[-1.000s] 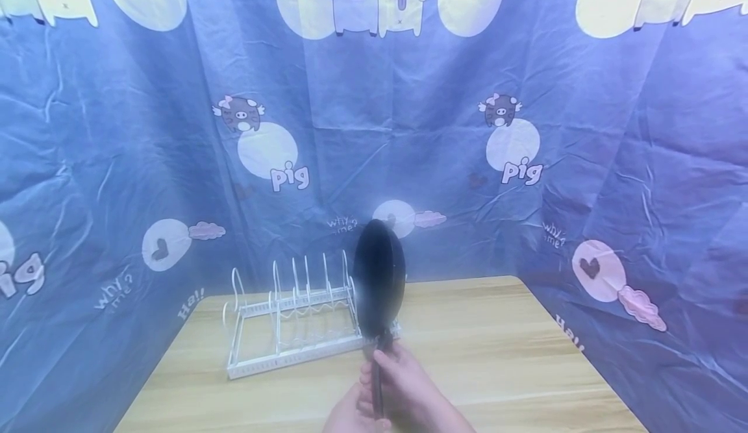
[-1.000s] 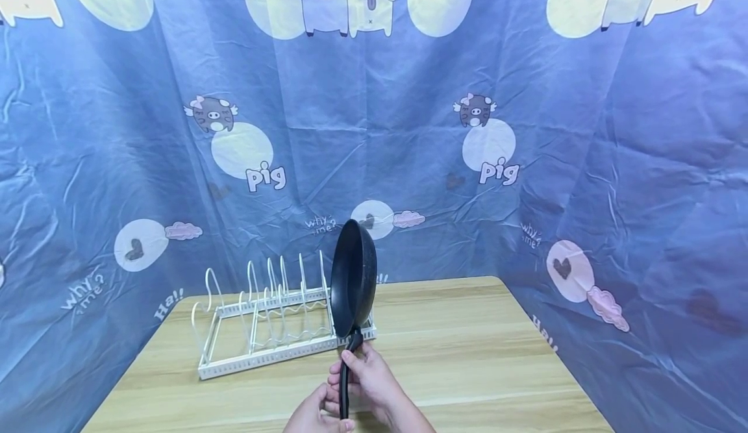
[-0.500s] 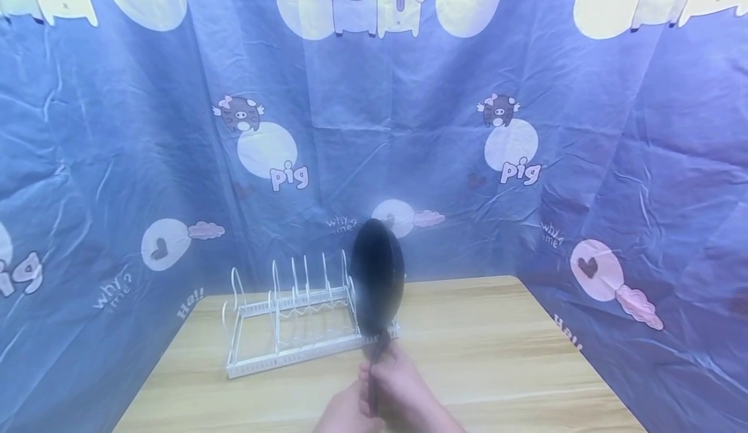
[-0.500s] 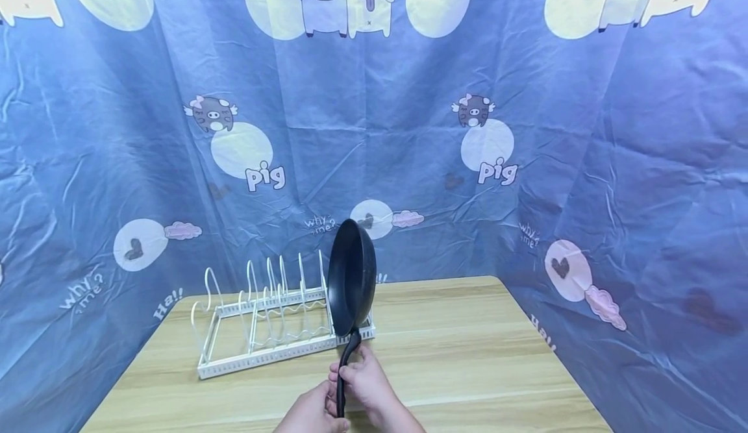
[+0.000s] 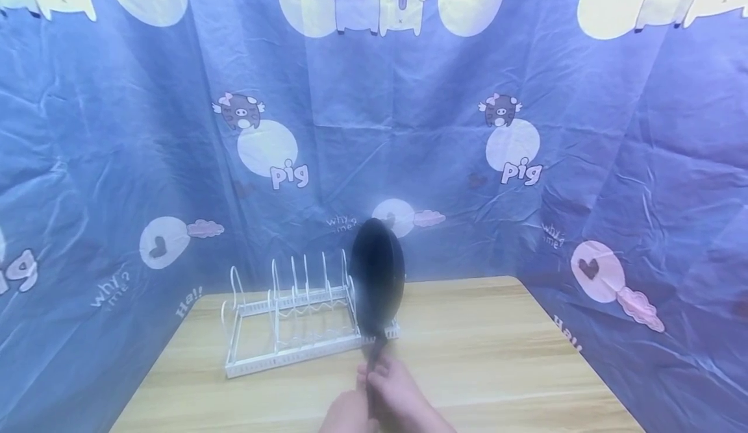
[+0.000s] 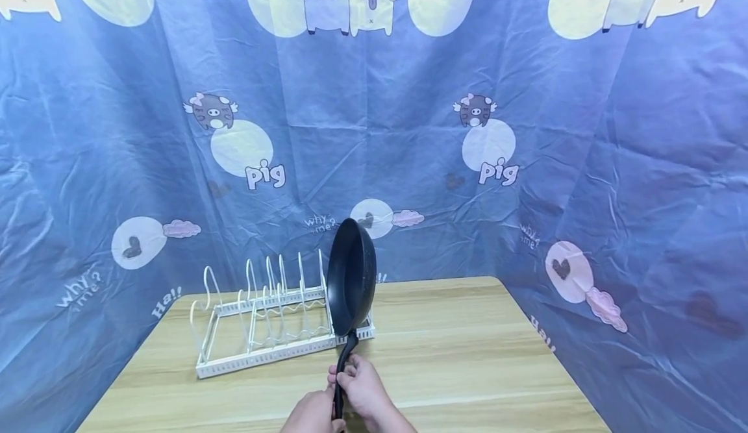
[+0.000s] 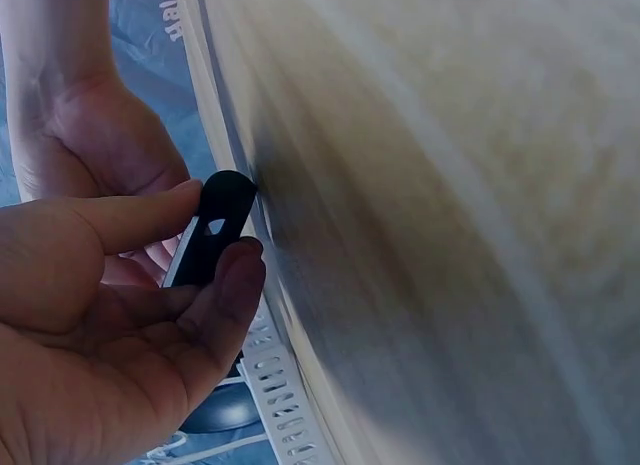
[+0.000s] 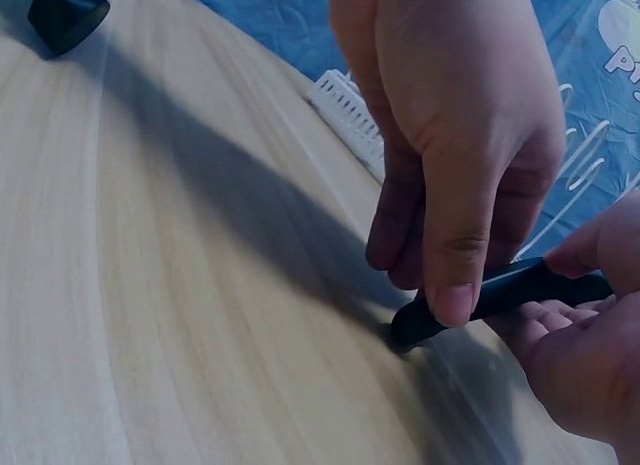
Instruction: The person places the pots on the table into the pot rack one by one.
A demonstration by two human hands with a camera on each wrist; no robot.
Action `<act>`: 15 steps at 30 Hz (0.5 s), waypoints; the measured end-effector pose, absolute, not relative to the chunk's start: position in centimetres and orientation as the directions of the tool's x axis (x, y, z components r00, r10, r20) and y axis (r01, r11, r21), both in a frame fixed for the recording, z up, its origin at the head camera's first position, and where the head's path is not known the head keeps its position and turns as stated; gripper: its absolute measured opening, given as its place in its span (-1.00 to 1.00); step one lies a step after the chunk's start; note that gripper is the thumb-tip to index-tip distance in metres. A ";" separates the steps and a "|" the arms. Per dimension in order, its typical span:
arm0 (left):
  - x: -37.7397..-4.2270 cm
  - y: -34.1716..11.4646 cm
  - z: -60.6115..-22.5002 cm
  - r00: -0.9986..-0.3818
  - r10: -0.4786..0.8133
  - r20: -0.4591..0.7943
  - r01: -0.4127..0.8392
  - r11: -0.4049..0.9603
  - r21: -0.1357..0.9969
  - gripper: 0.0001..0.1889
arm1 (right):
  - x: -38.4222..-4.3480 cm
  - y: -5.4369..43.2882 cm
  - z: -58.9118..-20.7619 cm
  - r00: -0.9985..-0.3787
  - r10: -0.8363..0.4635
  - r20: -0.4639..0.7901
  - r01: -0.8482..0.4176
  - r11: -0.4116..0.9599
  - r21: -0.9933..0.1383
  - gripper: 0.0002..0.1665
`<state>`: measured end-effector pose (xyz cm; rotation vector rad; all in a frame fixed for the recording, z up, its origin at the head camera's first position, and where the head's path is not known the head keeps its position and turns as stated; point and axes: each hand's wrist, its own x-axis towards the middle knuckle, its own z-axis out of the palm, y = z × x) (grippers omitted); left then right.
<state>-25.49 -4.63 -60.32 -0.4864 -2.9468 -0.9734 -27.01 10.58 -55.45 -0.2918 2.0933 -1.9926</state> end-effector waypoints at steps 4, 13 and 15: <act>-26.2 -4.5 -61.8 -0.966 0.247 0.070 0.243 0.790 0.562 -0.64 | -27.1 10.6 -55.5 -0.946 -0.324 -0.017 0.003 0.044 -0.999 -0.19; -23.8 -3.5 -58.2 -0.975 0.209 0.077 0.213 0.778 0.591 -0.23 | -26.8 11.9 -55.4 -0.941 -0.338 0.023 -0.104 0.224 -0.969 -0.49; -23.1 -3.4 -56.9 -0.977 0.206 0.055 0.197 0.778 0.597 -0.23 | -26.7 12.4 -55.0 -0.928 -0.368 0.055 -0.184 0.325 -0.928 -0.63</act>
